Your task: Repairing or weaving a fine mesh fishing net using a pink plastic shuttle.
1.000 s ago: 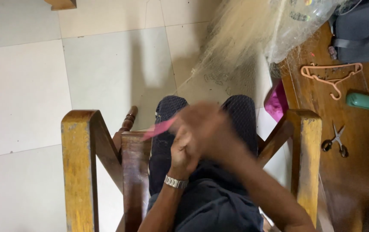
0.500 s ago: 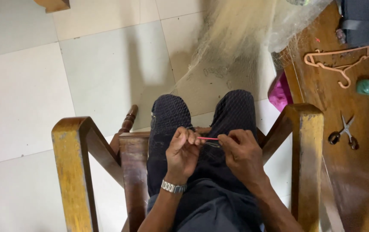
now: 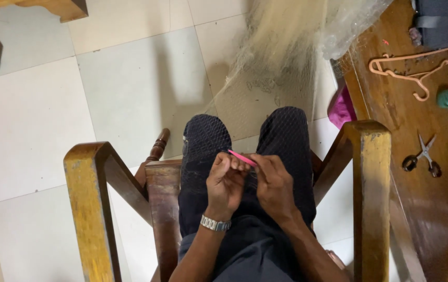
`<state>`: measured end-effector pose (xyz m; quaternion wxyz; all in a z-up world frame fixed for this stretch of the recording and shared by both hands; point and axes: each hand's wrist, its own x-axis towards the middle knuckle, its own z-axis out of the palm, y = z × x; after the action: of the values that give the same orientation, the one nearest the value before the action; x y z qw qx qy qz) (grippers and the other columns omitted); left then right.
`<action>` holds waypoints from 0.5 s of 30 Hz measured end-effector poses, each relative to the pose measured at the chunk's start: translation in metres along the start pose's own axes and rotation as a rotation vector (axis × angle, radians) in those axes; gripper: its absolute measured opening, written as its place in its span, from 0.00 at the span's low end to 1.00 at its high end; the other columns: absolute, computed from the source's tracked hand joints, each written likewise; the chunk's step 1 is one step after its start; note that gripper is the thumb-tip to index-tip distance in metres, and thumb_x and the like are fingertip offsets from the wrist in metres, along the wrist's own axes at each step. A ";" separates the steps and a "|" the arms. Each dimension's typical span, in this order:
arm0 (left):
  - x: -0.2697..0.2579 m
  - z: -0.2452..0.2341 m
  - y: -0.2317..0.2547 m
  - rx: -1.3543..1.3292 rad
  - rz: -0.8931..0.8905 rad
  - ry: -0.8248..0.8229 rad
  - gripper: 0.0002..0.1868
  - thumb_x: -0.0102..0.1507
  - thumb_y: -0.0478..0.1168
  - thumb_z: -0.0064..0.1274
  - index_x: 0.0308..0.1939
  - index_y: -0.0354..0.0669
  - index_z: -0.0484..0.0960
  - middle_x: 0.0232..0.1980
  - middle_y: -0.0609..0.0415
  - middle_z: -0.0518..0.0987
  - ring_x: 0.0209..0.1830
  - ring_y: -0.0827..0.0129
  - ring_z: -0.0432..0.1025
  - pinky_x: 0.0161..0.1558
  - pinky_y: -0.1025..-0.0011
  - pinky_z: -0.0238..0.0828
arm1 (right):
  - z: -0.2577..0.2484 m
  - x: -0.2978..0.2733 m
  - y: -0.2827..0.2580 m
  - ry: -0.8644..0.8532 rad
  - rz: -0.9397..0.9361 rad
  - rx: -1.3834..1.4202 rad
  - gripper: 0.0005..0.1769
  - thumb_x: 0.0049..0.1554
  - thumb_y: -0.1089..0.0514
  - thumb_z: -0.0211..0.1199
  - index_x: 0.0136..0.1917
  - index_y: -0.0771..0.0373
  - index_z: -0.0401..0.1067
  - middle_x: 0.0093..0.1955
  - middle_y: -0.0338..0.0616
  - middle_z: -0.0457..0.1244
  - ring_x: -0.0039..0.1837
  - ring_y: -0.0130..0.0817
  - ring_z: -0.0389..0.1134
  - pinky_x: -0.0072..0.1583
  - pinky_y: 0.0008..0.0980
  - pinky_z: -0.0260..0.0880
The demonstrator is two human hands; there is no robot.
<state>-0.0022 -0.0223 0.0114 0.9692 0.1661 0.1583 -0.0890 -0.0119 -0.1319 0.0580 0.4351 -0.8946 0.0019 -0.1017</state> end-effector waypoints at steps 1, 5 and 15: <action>-0.001 0.003 0.000 0.034 0.010 0.036 0.09 0.60 0.40 0.46 0.30 0.45 0.63 0.27 0.55 0.65 0.31 0.66 0.66 0.43 0.67 0.69 | 0.002 0.004 -0.007 0.006 -0.015 0.039 0.09 0.53 0.66 0.55 0.48 0.63 0.72 0.39 0.46 0.61 0.40 0.43 0.67 0.41 0.35 0.69; 0.003 -0.006 -0.005 0.104 0.046 0.099 0.09 0.60 0.38 0.47 0.30 0.44 0.63 0.27 0.54 0.67 0.29 0.68 0.67 0.38 0.71 0.70 | 0.010 0.016 -0.021 -0.006 -0.025 0.099 0.10 0.55 0.61 0.54 0.50 0.62 0.71 0.40 0.45 0.59 0.41 0.41 0.66 0.42 0.33 0.69; 0.005 -0.012 -0.004 0.168 0.128 0.099 0.10 0.57 0.35 0.51 0.28 0.41 0.64 0.24 0.51 0.68 0.24 0.68 0.69 0.29 0.74 0.70 | 0.025 0.027 -0.017 -0.001 -0.032 0.100 0.06 0.49 0.62 0.62 0.42 0.56 0.75 0.35 0.43 0.58 0.36 0.41 0.65 0.36 0.32 0.67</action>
<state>-0.0018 -0.0224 -0.0016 0.9467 0.2606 0.1868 -0.0315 0.0177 -0.1043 0.0610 0.4775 -0.8718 -0.0179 -0.1082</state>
